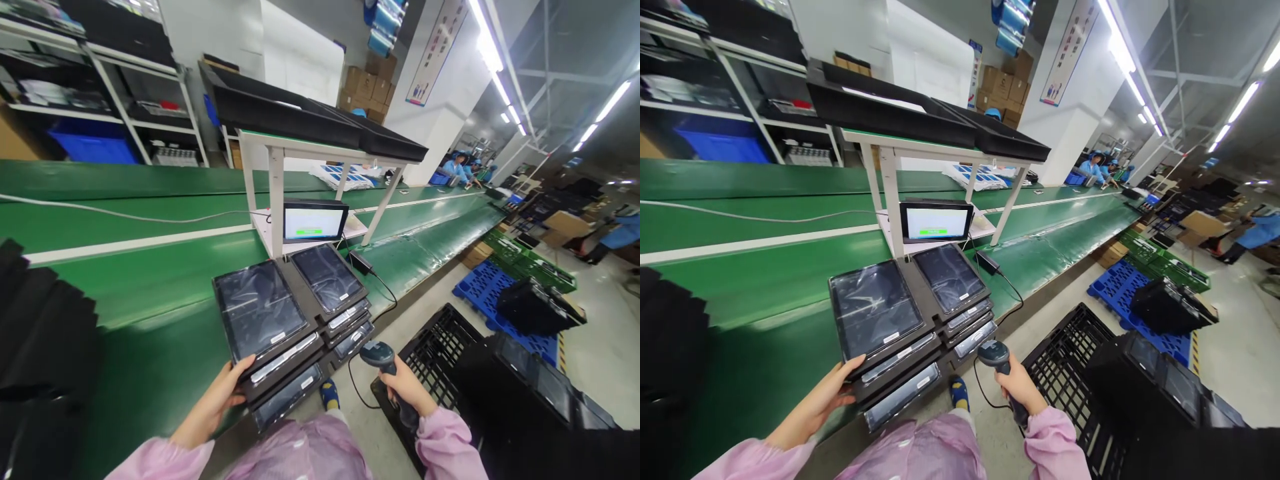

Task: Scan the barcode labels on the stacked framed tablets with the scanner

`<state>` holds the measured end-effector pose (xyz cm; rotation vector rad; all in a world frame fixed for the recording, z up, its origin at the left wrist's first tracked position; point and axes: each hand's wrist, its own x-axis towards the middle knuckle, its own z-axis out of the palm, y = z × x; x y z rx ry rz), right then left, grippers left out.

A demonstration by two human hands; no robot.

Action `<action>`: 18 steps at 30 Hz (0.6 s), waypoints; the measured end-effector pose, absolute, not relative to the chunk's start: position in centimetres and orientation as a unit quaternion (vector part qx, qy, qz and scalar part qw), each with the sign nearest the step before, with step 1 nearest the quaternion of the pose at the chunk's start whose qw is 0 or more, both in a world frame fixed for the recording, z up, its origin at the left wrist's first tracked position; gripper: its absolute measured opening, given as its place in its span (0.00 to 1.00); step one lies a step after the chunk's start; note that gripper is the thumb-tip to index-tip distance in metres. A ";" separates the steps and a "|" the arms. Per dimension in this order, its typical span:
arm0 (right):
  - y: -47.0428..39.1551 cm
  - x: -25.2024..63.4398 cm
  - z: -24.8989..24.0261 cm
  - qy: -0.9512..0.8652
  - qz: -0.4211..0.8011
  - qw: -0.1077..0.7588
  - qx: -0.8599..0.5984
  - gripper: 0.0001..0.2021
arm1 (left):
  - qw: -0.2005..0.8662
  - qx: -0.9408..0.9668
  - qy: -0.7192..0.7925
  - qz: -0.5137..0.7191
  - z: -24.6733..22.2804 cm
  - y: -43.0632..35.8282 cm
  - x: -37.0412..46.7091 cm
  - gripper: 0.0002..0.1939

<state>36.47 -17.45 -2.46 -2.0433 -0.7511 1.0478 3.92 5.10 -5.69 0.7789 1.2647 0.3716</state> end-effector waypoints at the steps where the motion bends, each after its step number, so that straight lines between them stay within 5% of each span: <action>1: -17.4 37.0 -2.3 -0.296 0.406 0.352 -0.789 0.22 | 0.719 0.346 0.578 0.172 -5.8 5.1 3.9 0.29; 11: -15.7 40.0 -1.3 -0.339 0.436 0.321 -0.769 0.22 | 0.709 0.284 0.609 0.213 -5.4 4.2 5.0 0.21; 18: -14.8 41.6 -0.5 -0.363 0.465 0.279 -0.758 0.24 | 0.662 0.267 0.649 0.262 -5.9 2.8 4.5 0.43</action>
